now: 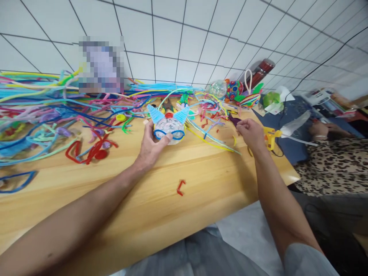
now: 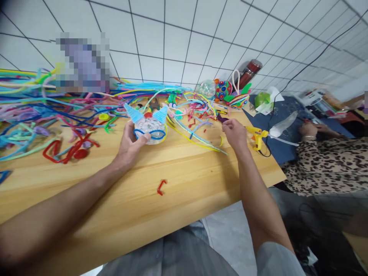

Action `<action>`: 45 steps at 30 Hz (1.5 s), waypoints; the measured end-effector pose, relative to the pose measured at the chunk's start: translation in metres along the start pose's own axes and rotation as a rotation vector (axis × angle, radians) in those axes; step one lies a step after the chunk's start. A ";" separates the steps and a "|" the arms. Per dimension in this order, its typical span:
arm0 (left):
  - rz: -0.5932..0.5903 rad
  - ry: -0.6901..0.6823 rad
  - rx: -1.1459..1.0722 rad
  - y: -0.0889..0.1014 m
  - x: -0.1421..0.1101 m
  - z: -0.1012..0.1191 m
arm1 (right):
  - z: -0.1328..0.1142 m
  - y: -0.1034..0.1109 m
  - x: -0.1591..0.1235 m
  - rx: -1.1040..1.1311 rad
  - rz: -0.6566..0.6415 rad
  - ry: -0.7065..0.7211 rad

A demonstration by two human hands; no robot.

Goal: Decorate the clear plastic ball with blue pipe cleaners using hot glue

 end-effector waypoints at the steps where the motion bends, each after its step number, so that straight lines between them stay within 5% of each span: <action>1: -0.006 -0.001 0.005 0.000 0.000 0.000 | 0.009 -0.004 0.005 0.020 -0.020 -0.051; 5: -0.010 -0.014 0.012 0.002 -0.001 0.000 | 0.028 -0.018 0.012 0.118 -0.058 -0.180; 13: -0.015 -0.035 0.012 0.000 0.000 0.004 | 0.066 0.015 0.009 0.397 -0.090 -0.223; 16: -0.011 -0.046 0.015 0.001 0.001 0.005 | 0.060 0.018 0.005 0.428 -0.100 -0.192; 22: -0.013 -0.030 0.008 0.001 0.001 0.004 | 0.019 -0.002 0.001 0.037 -0.136 -0.031; 26: -0.012 -0.031 0.002 0.001 0.001 0.002 | 0.023 0.005 0.001 0.150 -0.106 -0.069; 32: -0.029 -0.041 0.009 -0.001 0.000 0.002 | 0.075 0.033 -0.004 0.135 -0.028 -0.165; 35: -0.023 -0.038 0.014 0.000 -0.001 0.001 | 0.130 0.082 -0.014 0.053 0.288 -0.325; 38: -0.022 -0.049 0.003 0.002 -0.001 -0.001 | 0.166 0.112 -0.020 0.004 0.464 -0.390; 45: -0.031 -0.056 -0.012 0.003 0.002 -0.002 | 0.177 0.098 0.018 -0.197 0.361 -0.313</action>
Point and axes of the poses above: each hand's wrist, its own x-axis towards the middle knuckle, its own y-axis out of the back of the hand, z = x × y, the point moved 10 cm from there along x, towards the middle knuckle, and after that the axes turned 13 degrees about -y, right-handed, at the moved point
